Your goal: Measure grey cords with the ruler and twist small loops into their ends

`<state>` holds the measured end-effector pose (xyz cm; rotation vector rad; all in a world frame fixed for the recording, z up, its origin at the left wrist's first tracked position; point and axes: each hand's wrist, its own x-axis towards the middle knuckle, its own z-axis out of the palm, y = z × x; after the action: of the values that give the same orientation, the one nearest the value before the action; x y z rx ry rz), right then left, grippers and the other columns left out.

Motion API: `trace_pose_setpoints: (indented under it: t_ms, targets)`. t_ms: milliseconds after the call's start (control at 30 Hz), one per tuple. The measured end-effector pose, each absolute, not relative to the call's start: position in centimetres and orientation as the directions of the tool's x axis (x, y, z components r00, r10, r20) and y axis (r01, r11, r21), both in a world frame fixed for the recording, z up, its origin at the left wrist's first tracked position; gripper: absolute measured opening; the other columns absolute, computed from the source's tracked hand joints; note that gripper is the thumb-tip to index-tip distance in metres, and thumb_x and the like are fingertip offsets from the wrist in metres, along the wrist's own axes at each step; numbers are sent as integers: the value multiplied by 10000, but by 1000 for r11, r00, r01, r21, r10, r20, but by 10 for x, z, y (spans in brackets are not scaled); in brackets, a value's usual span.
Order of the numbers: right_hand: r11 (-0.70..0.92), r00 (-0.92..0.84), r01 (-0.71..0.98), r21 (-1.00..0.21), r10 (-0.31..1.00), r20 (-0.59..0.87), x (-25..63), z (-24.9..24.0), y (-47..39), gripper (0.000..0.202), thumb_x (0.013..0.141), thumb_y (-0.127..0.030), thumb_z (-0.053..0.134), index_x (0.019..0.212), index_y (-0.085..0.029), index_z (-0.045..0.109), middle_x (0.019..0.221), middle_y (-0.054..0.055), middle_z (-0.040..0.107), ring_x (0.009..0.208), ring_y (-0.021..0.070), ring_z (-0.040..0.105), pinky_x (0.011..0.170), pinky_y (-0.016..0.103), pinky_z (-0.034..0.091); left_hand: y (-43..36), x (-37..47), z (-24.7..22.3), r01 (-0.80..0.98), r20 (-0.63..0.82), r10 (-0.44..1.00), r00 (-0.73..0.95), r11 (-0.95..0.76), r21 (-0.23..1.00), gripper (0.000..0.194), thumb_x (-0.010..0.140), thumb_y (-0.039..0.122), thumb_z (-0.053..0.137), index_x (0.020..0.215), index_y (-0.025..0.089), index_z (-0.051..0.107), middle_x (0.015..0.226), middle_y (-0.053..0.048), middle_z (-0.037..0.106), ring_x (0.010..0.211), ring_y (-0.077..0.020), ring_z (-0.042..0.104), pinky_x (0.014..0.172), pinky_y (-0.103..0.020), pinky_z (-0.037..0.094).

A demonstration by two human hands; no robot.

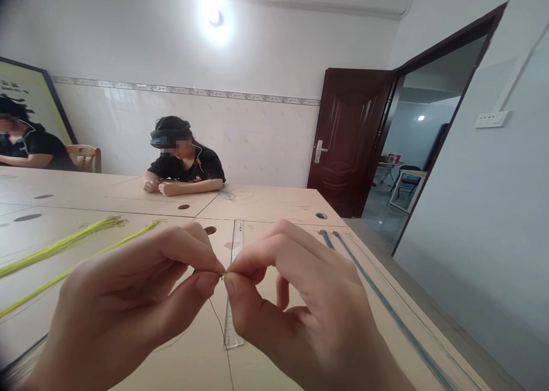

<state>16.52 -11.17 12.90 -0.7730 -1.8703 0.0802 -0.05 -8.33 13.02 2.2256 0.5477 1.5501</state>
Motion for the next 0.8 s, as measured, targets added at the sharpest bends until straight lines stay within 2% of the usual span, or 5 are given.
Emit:
trace_pose_setpoints:
  t_ms: [800]
  targets:
    - [812,-242,459,-361,505,828,163,129,-110,104,830,-113,551,797,-211,558,731,-52,564,669,53,553,553,173,453,-85,-1,129,101,826,479,298,-876,472,177,718,21,498,706,192,540,597,79,493,550,-36,479,501,-137,403]
